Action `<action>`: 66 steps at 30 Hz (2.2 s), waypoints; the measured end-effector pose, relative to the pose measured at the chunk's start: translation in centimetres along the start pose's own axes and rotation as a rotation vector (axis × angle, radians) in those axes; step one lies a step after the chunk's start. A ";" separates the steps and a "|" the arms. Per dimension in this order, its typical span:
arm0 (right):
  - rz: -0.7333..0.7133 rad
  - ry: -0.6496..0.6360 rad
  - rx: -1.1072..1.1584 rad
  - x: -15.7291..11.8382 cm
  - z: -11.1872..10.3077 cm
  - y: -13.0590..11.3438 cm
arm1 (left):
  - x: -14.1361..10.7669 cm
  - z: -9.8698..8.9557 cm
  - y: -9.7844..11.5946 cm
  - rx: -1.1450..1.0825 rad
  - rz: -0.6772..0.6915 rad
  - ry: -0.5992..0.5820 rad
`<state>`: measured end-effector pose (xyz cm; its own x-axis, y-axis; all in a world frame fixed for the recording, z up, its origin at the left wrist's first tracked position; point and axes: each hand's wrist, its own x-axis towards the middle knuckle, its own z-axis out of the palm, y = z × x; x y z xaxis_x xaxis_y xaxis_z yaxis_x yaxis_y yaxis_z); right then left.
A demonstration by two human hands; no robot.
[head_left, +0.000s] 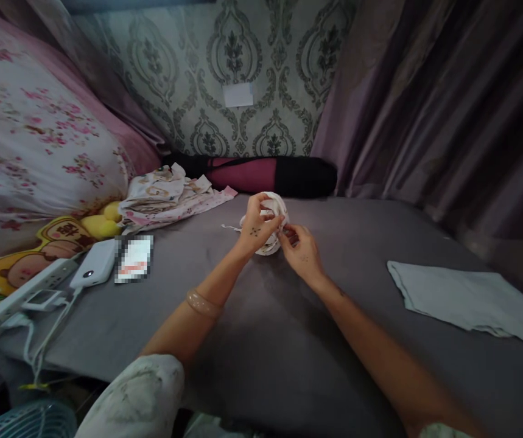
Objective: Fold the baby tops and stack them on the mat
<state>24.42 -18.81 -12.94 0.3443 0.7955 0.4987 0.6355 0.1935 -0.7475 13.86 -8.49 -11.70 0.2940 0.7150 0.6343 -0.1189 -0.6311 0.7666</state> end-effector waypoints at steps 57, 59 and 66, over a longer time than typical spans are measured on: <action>-0.084 -0.140 -0.213 4.1 -8.7 0.9 | -1.6 -1.7 0.8 -0.198 -0.705 0.169; -0.099 -0.198 -0.226 3.9 -9.0 0.6 | -1.4 -1.8 1.0 -0.214 -0.647 0.155; -0.020 -0.192 -0.099 3.3 -10.1 0.2 | -1.0 -3.9 2.6 0.006 -0.379 -0.063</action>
<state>32.66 -21.90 -7.01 0.1993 0.8885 0.4132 0.7091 0.1603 -0.6866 9.49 -9.71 -9.96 0.3735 0.8784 0.2983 0.0147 -0.3271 0.9449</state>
